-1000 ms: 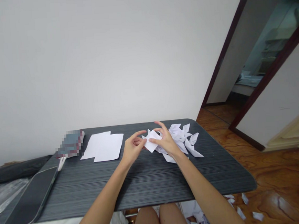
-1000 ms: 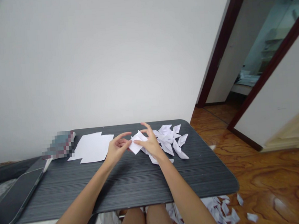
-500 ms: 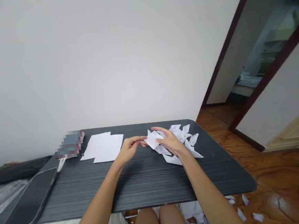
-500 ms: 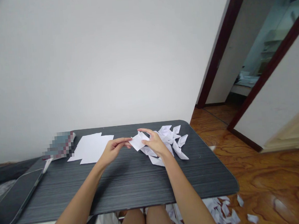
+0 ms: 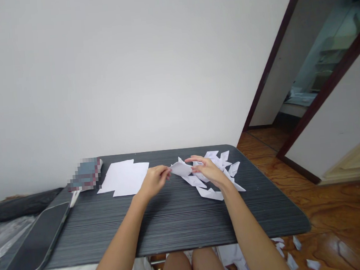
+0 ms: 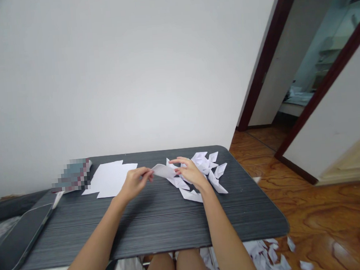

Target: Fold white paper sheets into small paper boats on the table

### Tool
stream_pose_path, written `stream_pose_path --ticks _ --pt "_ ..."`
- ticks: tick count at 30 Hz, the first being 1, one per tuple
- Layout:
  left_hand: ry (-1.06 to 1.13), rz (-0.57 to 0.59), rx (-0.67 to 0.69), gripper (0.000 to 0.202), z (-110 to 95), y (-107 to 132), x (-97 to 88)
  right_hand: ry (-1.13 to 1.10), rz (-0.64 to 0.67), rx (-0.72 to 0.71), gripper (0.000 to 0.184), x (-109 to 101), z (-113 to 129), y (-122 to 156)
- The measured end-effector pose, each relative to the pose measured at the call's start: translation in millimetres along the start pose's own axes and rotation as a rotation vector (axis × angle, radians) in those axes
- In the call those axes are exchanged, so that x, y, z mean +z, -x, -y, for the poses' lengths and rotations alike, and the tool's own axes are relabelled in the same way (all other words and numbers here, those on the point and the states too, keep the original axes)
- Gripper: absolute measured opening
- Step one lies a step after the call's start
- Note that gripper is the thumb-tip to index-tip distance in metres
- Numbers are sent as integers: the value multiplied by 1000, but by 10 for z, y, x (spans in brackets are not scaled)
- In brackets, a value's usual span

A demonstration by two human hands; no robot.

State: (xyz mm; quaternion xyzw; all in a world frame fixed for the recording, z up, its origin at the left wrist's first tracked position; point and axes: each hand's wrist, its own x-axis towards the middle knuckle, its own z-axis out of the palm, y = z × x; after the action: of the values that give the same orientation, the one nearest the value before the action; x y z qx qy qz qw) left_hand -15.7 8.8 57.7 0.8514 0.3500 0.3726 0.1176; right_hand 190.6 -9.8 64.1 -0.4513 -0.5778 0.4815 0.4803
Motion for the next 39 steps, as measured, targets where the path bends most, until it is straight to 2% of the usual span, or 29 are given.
stream_pose_path --ticks 2,5,8,14,18,28,35,39 --pt "89 77 -58 29 -55 -11 -17 186 -22 -122 24 -19 10 -1" --pt "252 156 -135 30 -112 -11 -6 276 131 -272 29 49 8 18" --pt "402 172 -217 30 -143 -14 14 236 232 -256 28 145 -16 46" --pt "788 227 -403 40 -180 -65 0 200 165 -273 25 149 22 65" --pt "935 250 -459 36 -175 -68 -12 200 161 -264 22 133 41 57" --pt "1082 254 -533 26 -122 -40 -29 180 156 -242 20 143 17 58" --pt "1054 233 -546 28 -106 -40 8 236 209 -317 22 155 19 54" --pt "975 238 -495 29 -118 -43 34 271 255 -339 23 134 32 66"
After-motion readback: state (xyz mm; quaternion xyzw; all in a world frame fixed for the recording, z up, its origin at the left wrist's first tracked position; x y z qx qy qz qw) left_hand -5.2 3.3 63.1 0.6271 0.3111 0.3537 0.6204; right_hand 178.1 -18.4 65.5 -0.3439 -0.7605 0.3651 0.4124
